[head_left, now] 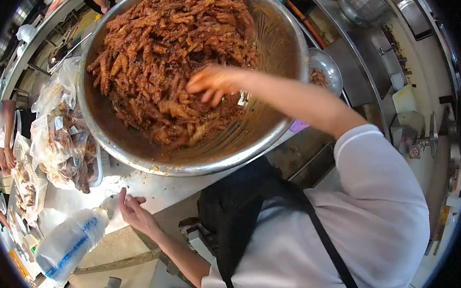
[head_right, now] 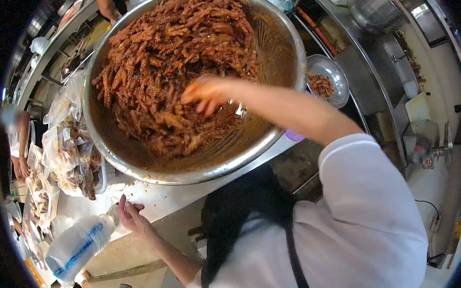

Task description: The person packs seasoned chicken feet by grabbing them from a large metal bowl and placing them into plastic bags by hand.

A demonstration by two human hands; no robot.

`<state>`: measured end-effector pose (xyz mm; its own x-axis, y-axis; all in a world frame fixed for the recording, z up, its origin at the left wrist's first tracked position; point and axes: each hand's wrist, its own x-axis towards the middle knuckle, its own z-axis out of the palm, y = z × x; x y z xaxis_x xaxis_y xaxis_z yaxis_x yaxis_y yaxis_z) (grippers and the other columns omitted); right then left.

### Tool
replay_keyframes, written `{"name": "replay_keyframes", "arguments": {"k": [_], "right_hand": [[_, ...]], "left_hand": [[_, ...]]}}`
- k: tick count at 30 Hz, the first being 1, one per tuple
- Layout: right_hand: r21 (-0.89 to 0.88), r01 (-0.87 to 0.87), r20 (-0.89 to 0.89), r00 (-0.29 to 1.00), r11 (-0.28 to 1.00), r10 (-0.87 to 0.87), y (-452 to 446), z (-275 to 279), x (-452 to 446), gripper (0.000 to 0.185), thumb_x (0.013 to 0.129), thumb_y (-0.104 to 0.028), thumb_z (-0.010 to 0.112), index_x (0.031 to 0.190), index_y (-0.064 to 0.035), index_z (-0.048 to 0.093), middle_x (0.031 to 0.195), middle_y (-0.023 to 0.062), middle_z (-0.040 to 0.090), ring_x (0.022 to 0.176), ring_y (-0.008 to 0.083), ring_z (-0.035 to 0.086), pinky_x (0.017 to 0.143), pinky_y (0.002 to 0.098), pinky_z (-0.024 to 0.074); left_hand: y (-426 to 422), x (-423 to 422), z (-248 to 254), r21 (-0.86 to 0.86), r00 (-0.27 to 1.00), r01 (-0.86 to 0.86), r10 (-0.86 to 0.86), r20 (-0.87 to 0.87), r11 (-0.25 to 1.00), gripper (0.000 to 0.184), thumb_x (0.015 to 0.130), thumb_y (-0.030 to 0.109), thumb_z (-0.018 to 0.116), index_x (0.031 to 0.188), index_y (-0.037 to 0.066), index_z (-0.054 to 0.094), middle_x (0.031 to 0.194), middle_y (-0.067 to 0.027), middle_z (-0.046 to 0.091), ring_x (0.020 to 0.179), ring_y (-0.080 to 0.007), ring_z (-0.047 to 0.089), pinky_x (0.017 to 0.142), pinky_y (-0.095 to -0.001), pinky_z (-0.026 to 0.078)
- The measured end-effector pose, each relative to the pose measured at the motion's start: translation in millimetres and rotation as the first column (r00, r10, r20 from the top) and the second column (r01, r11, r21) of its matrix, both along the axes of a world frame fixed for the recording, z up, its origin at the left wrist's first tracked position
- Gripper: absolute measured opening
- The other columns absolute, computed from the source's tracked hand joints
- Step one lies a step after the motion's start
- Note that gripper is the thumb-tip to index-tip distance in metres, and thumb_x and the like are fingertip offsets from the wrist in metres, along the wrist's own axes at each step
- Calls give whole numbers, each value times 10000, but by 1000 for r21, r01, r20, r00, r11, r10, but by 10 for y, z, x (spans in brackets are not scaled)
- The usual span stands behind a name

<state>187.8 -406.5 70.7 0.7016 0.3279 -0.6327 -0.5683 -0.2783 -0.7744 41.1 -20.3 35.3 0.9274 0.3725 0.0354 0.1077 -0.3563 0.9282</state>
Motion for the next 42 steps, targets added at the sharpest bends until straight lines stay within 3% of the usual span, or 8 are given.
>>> {"name": "replay_keyframes", "arguments": {"k": [2,6,9,14,27,36,40,42], "right_hand": [[-358,48,-40,997,932,-67,-820,-331,163,462,921,-359,548,1186,19,525,1048,195,629,776,257,662,601,341,572],[-759,81,-134,952,646,-276,-1741,-986,134,328,963,-247,406,1094,10,561,951,232,649,679,299,664,543,374,558],[-623,171,-199,909,763,-367,-925,-1229,-135,451,962,-343,373,1275,-27,447,1339,243,388,1102,337,501,856,496,465],[-285,513,-318,746,810,-584,300,-1168,-404,758,916,-627,142,1471,-112,144,1525,170,117,1422,287,-11,1109,501,199],[554,821,-582,499,136,-643,1129,-81,495,487,971,-443,253,1250,-111,475,1244,121,540,1093,258,572,885,520,482],[536,816,-494,512,219,-703,755,713,1143,326,998,-228,277,1146,-15,474,1046,154,618,878,277,653,676,491,603],[578,689,-114,599,437,-793,448,718,1342,264,981,-106,360,1228,-16,339,1362,257,207,1032,443,548,766,567,574],[439,710,-92,645,550,-758,341,846,1146,207,984,-119,392,1137,21,404,1170,235,454,849,343,626,519,374,580]], "left_hand": [[-118,-36,-31,3,997,70,-70,-15,998,312,954,198,507,1187,-1,568,600,-7,540,598,-92,470,635,-261,383],[-310,-315,-26,-100,976,129,-144,-166,987,311,960,232,501,1112,-23,596,635,-44,567,653,-107,548,681,-246,446],[-442,-485,-34,-468,934,135,-270,-235,873,376,967,302,485,1121,-27,582,718,-76,616,723,-136,595,719,-263,471],[-1178,-348,439,-990,924,-95,-360,-127,106,638,951,526,354,1306,-4,361,1064,-196,594,893,-303,614,844,-457,489],[-883,-38,450,-901,911,182,-412,5,393,585,979,486,271,1371,53,294,1255,-171,519,1027,-307,594,739,-429,551],[-750,-117,118,-909,904,226,-422,62,350,571,984,483,276,1342,42,338,1247,-165,531,1021,-301,594,776,-467,525],[-932,-120,419,-922,939,167,-340,42,348,541,989,465,284,1313,42,375,1207,-159,558,1008,-300,597,770,-472,529],[-892,-142,361,-919,934,178,-354,45,352,541,989,464,281,1320,45,368,1222,-155,550,1013,-299,595,771,-471,530]]}}
